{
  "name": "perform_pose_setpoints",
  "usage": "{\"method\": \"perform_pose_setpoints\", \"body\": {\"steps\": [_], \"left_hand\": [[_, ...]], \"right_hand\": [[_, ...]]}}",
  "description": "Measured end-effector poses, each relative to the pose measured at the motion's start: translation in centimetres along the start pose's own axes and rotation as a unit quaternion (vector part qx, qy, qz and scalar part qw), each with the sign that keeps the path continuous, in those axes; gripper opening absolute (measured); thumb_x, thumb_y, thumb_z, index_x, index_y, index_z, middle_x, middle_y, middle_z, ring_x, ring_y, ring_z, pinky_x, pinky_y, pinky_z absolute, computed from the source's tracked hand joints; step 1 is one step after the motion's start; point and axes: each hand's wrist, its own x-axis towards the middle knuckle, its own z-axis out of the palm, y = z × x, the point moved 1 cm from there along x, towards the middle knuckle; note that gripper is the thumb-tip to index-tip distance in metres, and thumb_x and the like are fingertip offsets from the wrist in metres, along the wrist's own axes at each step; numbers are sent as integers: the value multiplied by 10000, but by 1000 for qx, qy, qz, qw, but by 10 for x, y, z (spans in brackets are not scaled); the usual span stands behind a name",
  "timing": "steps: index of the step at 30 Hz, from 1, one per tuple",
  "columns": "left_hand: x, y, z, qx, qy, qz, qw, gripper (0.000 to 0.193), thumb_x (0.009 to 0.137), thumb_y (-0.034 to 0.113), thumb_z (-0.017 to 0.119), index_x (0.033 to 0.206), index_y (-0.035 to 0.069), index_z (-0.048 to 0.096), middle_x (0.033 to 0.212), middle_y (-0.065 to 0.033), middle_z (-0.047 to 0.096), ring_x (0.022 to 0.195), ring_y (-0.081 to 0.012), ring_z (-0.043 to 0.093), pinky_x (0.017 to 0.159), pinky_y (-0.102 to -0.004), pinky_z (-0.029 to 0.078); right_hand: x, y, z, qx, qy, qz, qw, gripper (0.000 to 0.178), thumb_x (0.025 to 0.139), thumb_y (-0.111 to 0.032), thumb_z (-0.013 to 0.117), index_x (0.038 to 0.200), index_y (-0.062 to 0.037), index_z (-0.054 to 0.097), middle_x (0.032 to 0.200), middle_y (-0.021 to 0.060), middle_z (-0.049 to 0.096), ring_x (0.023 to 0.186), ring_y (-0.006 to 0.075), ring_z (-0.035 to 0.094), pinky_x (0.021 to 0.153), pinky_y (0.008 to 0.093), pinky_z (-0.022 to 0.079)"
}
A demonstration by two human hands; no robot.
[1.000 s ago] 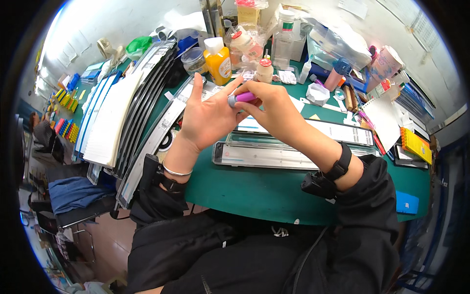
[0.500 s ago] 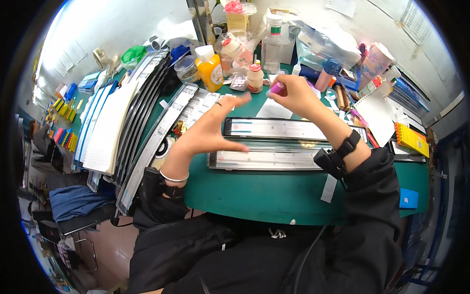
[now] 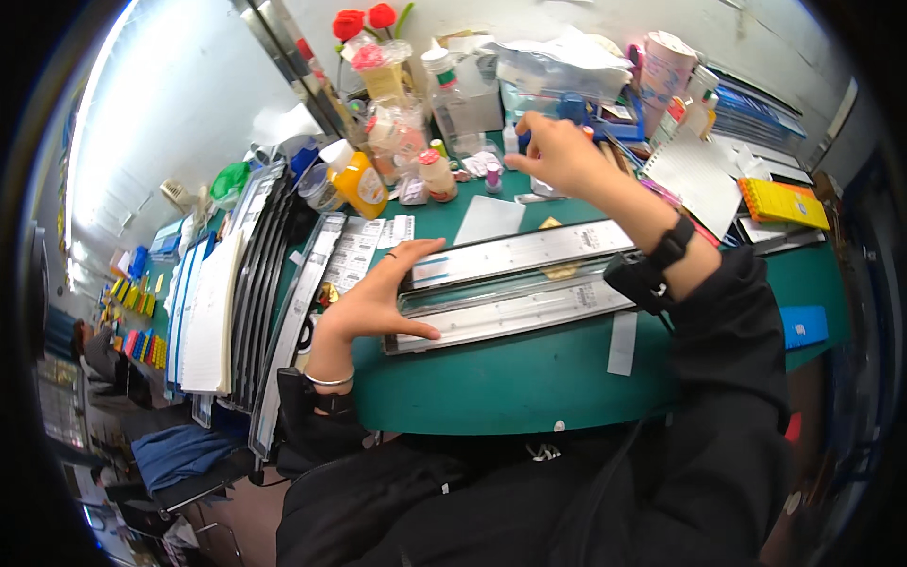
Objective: Assembling electronic or mechanical components on a workbench using hand tools.
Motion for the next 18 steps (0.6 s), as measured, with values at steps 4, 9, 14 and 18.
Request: {"method": "perform_pose_setpoints", "body": {"steps": [4,9,14,18], "left_hand": [[-4,0,-6,-14,25,-19,999,1077,674,244,912,1570,98,331,1459,-172,513,1394,-310,448,1188,-418,312],[2,-3,-5,-167,95,-119,974,917,846,186,803,1596,110,280,1411,-160,535,1251,-241,581,999,-361,504],[7,-18,-4,79,159,-8,984,730,912,177,730,1541,61,378,1365,-187,569,1229,-299,585,1027,-390,469],[12,-9,15,102,71,7,992,650,958,179,649,1541,64,386,1497,-177,480,1424,-358,406,1163,-406,317]], "right_hand": [[-43,-16,-65,52,34,-6,998,348,946,-203,718,1191,-1,576,797,52,667,692,97,559,633,264,463],[-103,1,-115,-3,85,65,994,339,961,-253,688,1159,8,602,838,90,695,755,137,623,702,312,512],[-146,38,-102,-13,70,120,990,347,967,-264,675,1192,-12,598,943,123,711,897,196,679,795,333,537],[-169,62,-61,-48,-38,28,998,490,964,-241,662,1403,-66,532,1436,184,523,1401,331,422,1161,434,335]]}}
